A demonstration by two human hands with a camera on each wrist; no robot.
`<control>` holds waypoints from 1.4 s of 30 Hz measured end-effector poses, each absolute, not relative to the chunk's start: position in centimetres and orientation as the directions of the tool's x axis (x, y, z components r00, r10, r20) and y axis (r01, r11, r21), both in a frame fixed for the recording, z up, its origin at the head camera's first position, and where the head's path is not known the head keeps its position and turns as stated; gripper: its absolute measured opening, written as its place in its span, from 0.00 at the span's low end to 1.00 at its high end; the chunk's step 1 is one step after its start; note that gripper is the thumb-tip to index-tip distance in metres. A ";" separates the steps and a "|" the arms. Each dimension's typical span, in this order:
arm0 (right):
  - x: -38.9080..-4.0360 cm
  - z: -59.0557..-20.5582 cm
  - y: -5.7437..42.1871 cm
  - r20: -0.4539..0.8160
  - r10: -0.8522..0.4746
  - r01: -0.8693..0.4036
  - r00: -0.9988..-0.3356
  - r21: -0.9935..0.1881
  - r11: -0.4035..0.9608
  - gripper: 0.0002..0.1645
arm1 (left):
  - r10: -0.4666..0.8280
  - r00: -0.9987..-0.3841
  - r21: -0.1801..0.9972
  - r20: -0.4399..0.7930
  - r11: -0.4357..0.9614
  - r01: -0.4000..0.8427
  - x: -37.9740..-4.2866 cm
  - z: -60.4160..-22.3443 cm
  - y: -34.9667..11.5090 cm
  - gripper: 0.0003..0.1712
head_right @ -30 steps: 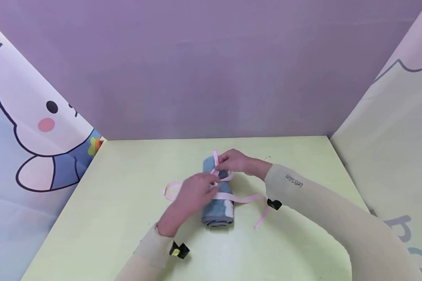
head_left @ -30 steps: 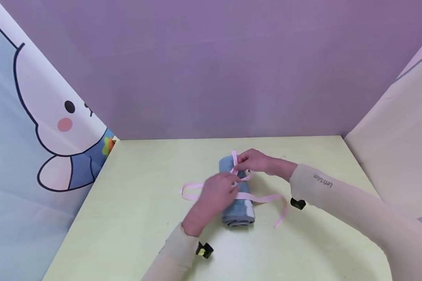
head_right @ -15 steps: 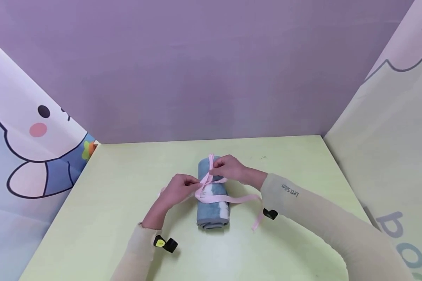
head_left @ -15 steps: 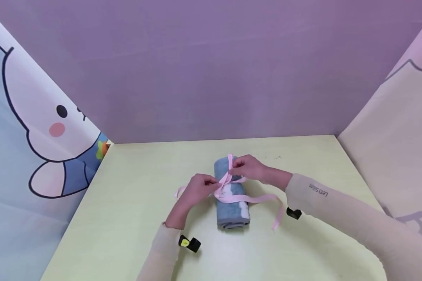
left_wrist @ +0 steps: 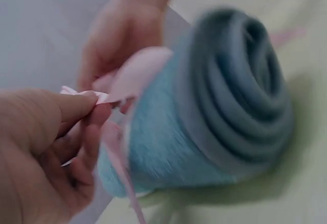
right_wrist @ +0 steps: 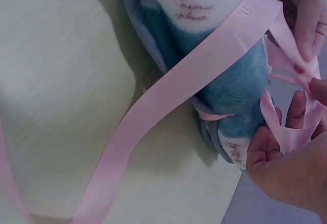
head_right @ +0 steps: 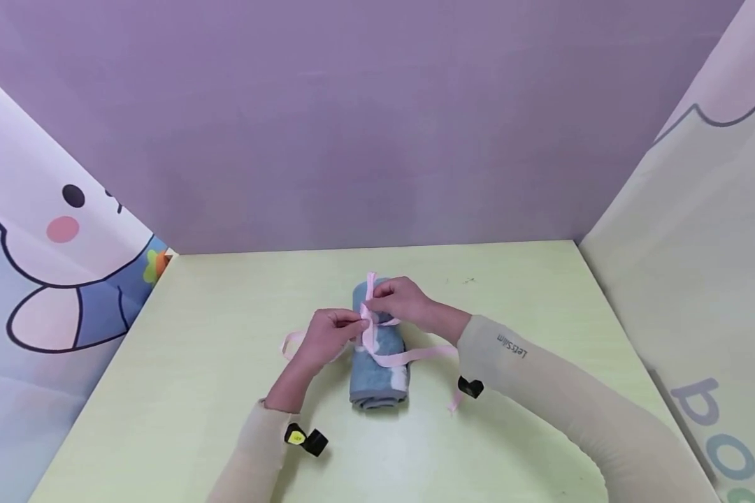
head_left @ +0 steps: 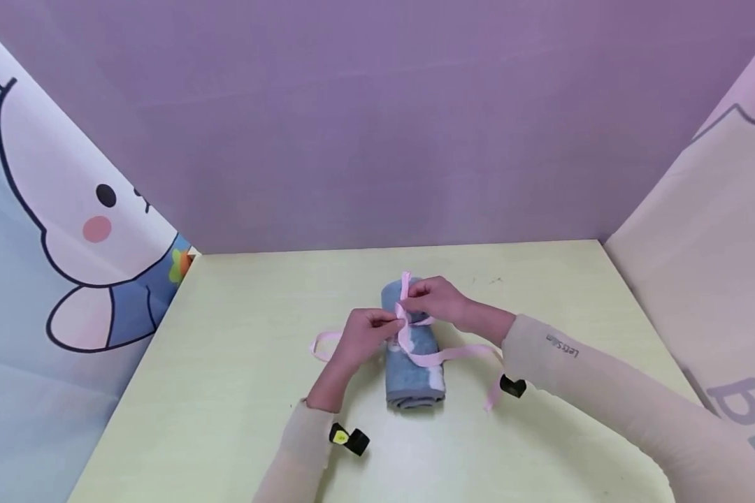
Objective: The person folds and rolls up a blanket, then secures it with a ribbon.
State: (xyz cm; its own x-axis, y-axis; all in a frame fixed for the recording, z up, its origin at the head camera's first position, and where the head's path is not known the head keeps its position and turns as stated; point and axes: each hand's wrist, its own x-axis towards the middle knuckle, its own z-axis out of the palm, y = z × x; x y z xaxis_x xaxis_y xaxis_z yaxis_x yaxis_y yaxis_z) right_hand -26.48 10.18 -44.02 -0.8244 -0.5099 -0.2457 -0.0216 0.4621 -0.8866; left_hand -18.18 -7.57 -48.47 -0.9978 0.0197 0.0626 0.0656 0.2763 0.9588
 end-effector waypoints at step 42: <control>-28.0 -44.9 11.1 -0.368 -0.670 0.137 -0.645 -0.918 0.372 0.14 | 0.026 -0.984 0.926 0.179 0.332 0.177 -20.5 -47.4 -8.1 0.08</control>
State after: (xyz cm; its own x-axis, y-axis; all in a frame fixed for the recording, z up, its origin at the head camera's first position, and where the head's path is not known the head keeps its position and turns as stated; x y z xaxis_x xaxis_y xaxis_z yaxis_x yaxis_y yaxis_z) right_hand -27.99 11.09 -44.86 -0.6446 -0.6701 -0.3680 0.1374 0.3720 -0.9180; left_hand -20.50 -8.11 -47.44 -0.9836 0.0264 0.1786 0.1772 0.3324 0.9263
